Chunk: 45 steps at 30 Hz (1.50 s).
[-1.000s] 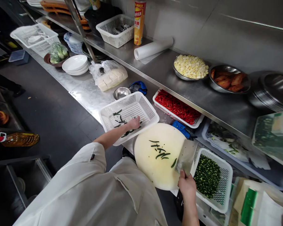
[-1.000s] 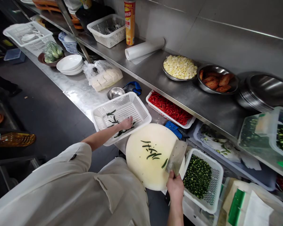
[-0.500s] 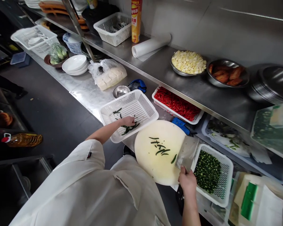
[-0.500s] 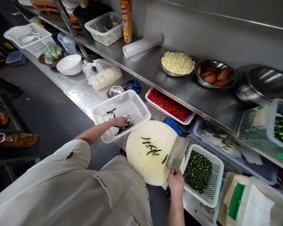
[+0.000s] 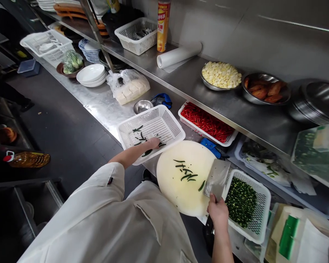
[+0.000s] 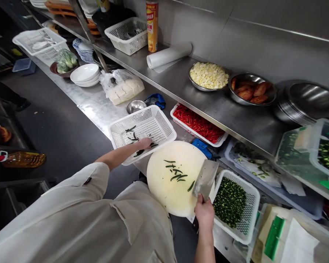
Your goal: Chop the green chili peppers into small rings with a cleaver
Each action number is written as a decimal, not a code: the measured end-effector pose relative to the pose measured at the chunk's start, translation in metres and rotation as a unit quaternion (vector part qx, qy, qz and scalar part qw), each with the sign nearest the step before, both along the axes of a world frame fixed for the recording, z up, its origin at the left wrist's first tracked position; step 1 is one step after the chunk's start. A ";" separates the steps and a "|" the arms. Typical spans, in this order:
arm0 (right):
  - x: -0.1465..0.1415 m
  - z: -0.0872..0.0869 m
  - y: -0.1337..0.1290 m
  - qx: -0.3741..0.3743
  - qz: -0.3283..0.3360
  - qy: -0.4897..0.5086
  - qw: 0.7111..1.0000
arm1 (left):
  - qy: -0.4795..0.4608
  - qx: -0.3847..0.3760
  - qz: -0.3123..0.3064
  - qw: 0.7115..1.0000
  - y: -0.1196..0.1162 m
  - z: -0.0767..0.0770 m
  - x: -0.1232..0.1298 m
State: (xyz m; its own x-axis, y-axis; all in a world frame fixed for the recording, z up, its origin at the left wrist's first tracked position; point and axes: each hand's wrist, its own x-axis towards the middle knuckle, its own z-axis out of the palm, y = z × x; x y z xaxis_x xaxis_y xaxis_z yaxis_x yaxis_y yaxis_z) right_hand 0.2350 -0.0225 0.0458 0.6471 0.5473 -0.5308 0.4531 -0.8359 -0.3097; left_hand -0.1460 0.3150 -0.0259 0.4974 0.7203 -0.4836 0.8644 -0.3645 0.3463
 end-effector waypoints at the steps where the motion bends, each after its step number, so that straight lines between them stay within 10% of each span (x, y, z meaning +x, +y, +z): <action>1: 0.000 -0.002 -0.001 0.006 0.003 -0.003 1.000 | 0.001 -0.006 0.005 1.000 0.006 0.004 -0.001; 8: -0.004 -0.010 -0.009 0.036 0.005 -0.015 0.999 | -0.045 -0.026 0.030 0.998 0.040 0.068 -0.033; 12: -0.003 -0.013 -0.008 0.032 -0.003 -0.019 0.999 | -0.185 -0.123 -0.010 0.975 0.010 0.089 0.000; 19: -0.002 0.000 0.000 -0.002 0.001 0.001 1.000 | -0.272 -0.020 -0.107 0.956 -0.096 0.064 0.101; 25: -0.005 -0.001 -0.003 0.014 -0.002 -0.005 1.000 | -0.172 0.091 0.033 0.980 -0.028 0.058 0.026; 30: -0.003 -0.011 -0.005 0.025 0.010 -0.034 0.999 | -0.031 0.056 0.007 0.998 -0.011 0.030 -0.035; 37: -0.001 -0.009 -0.002 0.002 0.025 -0.043 0.999 | -0.065 0.079 -0.091 0.991 -0.025 -0.005 -0.024; 45: -0.006 -0.008 -0.003 0.016 0.013 -0.044 0.999 | 0.005 0.048 -0.053 0.997 -0.015 -0.015 -0.005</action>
State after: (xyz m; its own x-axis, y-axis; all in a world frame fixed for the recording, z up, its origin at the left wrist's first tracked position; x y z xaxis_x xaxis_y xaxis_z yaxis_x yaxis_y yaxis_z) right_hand 0.2288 -0.0253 0.0381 0.6763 0.5803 -0.4538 0.5006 -0.8139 -0.2948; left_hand -0.1512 0.2999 -0.0413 0.5688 0.7064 -0.4213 0.8224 -0.4853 0.2967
